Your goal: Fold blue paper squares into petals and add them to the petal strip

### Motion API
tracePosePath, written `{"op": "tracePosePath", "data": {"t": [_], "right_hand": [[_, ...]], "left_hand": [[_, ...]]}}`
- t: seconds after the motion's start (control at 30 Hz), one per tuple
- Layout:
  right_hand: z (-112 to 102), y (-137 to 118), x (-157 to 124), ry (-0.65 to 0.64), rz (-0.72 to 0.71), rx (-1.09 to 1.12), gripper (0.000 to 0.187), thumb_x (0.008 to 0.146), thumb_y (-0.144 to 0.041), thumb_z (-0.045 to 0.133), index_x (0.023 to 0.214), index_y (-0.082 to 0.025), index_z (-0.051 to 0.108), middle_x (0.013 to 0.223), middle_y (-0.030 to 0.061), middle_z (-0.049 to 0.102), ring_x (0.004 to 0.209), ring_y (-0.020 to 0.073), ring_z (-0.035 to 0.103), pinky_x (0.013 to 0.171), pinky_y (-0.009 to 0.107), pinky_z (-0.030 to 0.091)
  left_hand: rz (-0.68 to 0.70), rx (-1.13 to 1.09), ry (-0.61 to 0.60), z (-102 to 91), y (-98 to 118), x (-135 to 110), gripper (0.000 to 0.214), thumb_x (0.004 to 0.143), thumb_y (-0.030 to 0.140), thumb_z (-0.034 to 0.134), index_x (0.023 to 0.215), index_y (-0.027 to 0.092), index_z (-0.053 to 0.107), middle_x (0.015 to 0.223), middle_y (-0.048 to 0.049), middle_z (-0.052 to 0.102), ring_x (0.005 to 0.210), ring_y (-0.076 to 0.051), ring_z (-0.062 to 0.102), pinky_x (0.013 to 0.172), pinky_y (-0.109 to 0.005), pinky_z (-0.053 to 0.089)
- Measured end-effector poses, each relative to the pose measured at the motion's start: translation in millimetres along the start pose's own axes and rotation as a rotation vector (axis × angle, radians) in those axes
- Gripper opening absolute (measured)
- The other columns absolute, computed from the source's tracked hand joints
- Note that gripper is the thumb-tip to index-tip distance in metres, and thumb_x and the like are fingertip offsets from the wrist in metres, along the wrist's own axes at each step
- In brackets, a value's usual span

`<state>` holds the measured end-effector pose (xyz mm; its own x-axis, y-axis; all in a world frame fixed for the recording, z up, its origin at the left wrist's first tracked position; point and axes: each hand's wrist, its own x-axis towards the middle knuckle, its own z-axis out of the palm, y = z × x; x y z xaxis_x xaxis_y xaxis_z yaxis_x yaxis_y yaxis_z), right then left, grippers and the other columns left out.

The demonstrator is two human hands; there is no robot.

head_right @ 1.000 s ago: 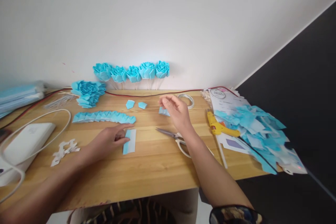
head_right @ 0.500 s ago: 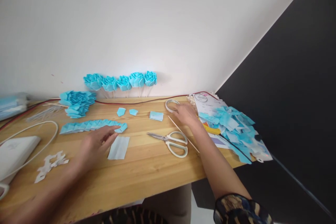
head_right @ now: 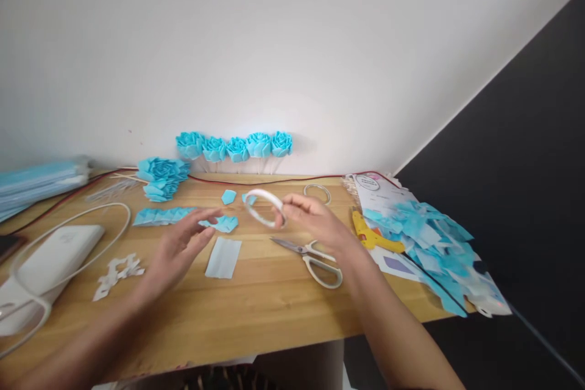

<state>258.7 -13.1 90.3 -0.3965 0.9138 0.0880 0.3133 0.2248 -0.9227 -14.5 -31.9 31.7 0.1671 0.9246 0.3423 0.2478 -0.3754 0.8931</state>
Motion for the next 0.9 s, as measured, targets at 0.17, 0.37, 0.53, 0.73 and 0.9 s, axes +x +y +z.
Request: {"op": "tracePosePath", "data": {"t": [0.17,0.37,0.53,0.73,0.9], "right_hand": [[48.1,2.9,14.2,-0.201,0.049,0.56,0.03,0.087,-0.043,0.059,0.076,-0.016,0.061,0.065,0.0005,0.058,0.066,0.0137,0.055,0.072,0.03,0.043],[56.4,25.9,36.6,-0.172,0.002,0.715,0.036,0.085,-0.045,0.061,0.064,-0.016,0.057,0.055,-0.0026,0.049,0.055,0.0108,0.046,0.061,0.027,0.039],[62.7,28.5,29.1,-0.11,0.033,0.471,0.031,0.083,-0.042,0.064,0.068,-0.015,0.065,0.053,-0.0026,0.052,0.049,0.008,0.038,0.05,0.023,0.028],[68.7,24.8,24.4,-0.103,-0.04,0.539,0.042,0.09,-0.052,0.049,0.084,-0.016,0.07,0.063,0.0019,0.06,0.061,0.0131,0.051,0.062,0.027,0.039],[68.8,34.0,26.2,-0.173,-0.059,0.655,0.042,0.091,-0.049,0.049,0.075,-0.016,0.067,0.065,0.0028,0.057,0.064,0.015,0.049,0.069,0.031,0.039]], "left_hand": [[-0.233,-0.481,-0.199,-2.7,-0.8,3.3,0.036,0.091,0.039,0.048,0.114,0.016,0.065,0.111,-0.0121,0.065,0.075,-0.018,0.058,0.07,-0.031,0.047],[-0.317,-0.776,-0.346,-1.9,-6.1,3.3,0.028,0.085,0.034,0.059,0.085,0.01,0.073,0.086,-0.0115,0.069,0.066,-0.014,0.054,0.061,-0.026,0.043],[-0.397,-0.753,-0.446,0.9,-12.0,-1.1,0.025,0.085,0.034,0.061,0.085,0.011,0.073,0.083,-0.0096,0.069,0.059,-0.011,0.051,0.055,-0.023,0.039],[-0.426,-0.819,-0.476,-1.2,-9.2,-3.5,0.022,0.083,0.034,0.065,0.088,0.014,0.073,0.074,-0.0065,0.067,0.064,-0.014,0.056,0.06,-0.025,0.042],[-0.28,-0.859,-0.456,-5.5,-3.8,0.0,0.024,0.08,0.035,0.065,0.075,0.013,0.072,0.072,-0.0072,0.065,0.078,-0.019,0.057,0.073,-0.031,0.043]]}}
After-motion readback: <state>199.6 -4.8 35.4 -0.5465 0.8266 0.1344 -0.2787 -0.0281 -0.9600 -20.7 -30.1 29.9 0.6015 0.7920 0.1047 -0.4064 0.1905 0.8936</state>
